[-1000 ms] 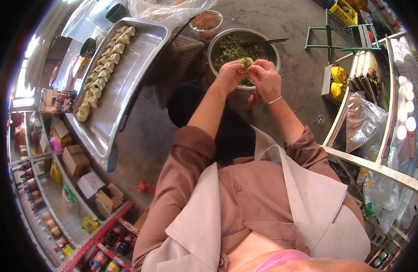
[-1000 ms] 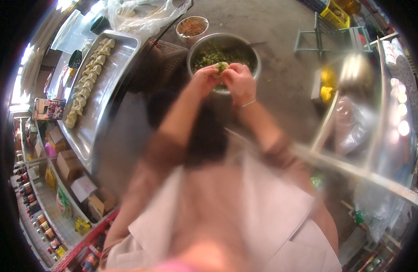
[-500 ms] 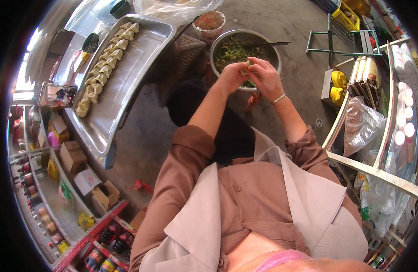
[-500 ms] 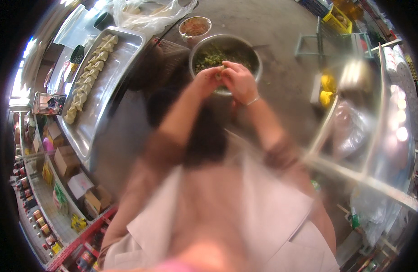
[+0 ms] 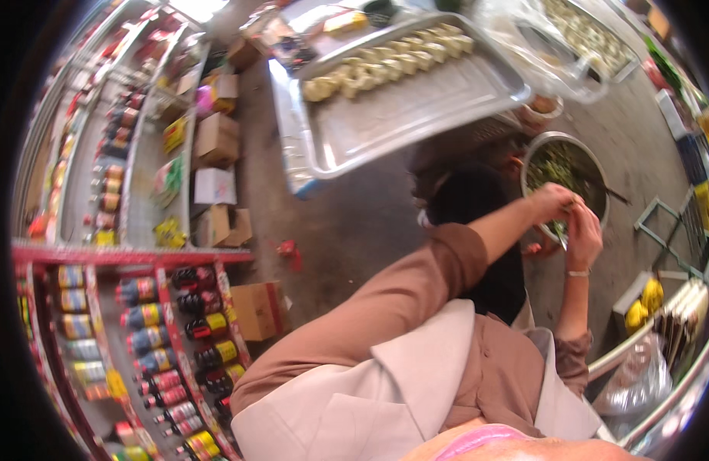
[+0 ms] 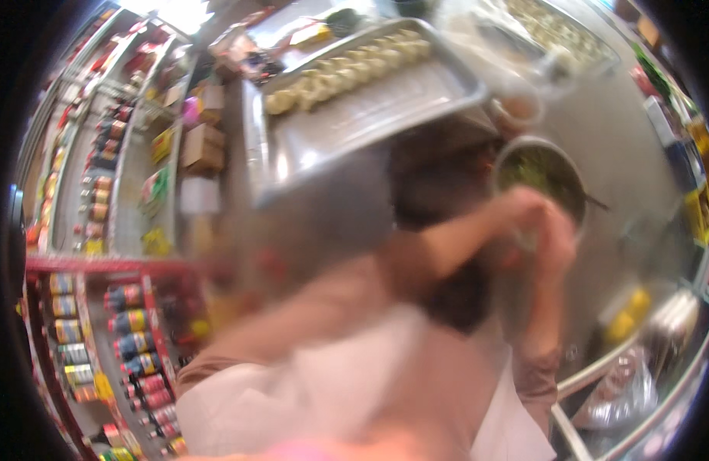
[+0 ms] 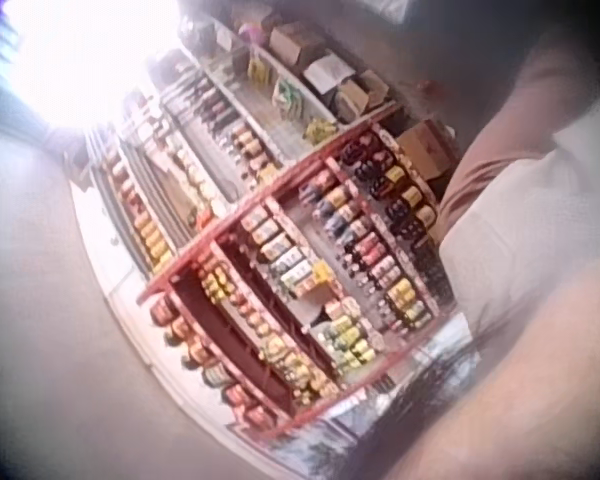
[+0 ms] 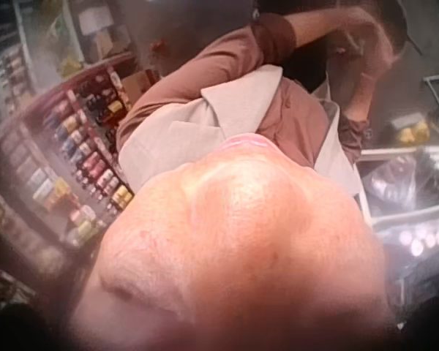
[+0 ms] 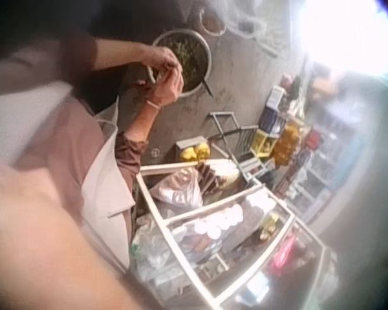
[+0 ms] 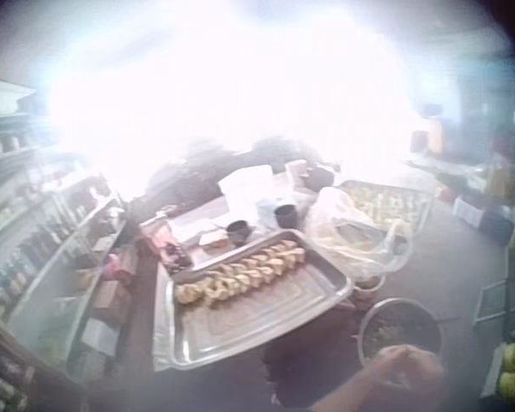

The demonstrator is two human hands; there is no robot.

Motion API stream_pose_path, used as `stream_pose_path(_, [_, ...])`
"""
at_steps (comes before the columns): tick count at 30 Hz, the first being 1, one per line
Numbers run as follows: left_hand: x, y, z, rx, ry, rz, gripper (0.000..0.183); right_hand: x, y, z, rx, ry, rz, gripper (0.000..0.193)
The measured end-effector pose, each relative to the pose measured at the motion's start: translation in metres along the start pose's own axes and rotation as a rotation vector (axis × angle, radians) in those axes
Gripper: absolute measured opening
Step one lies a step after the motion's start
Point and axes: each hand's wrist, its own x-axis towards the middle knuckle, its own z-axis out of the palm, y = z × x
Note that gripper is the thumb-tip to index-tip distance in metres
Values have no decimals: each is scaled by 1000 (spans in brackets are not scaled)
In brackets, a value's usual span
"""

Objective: The person fills round dough wrappers with a green vegetable mixture, folds and pleats each dumpling by hand, and places the finished dumplings in a row on a metal tray. The process repeats continuously throughout the clip.

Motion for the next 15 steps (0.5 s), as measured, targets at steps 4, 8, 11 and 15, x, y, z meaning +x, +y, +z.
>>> stream_pose_path(4, [-11,12,12,20,34,20,20,1,-3,1,-56,5,-54,17])
stream_pose_path(8, [-67,64,70,92,117,47,22,0,-2,0,-49,6,-12,17])
stream_pose_path(11, [-146,103,127,188,303,99,25,0,-2,-2,6,18,11,16])
stream_pose_path(15, [-179,129,156,196,299,85,24,2,-4,-2,88,53,28,17])
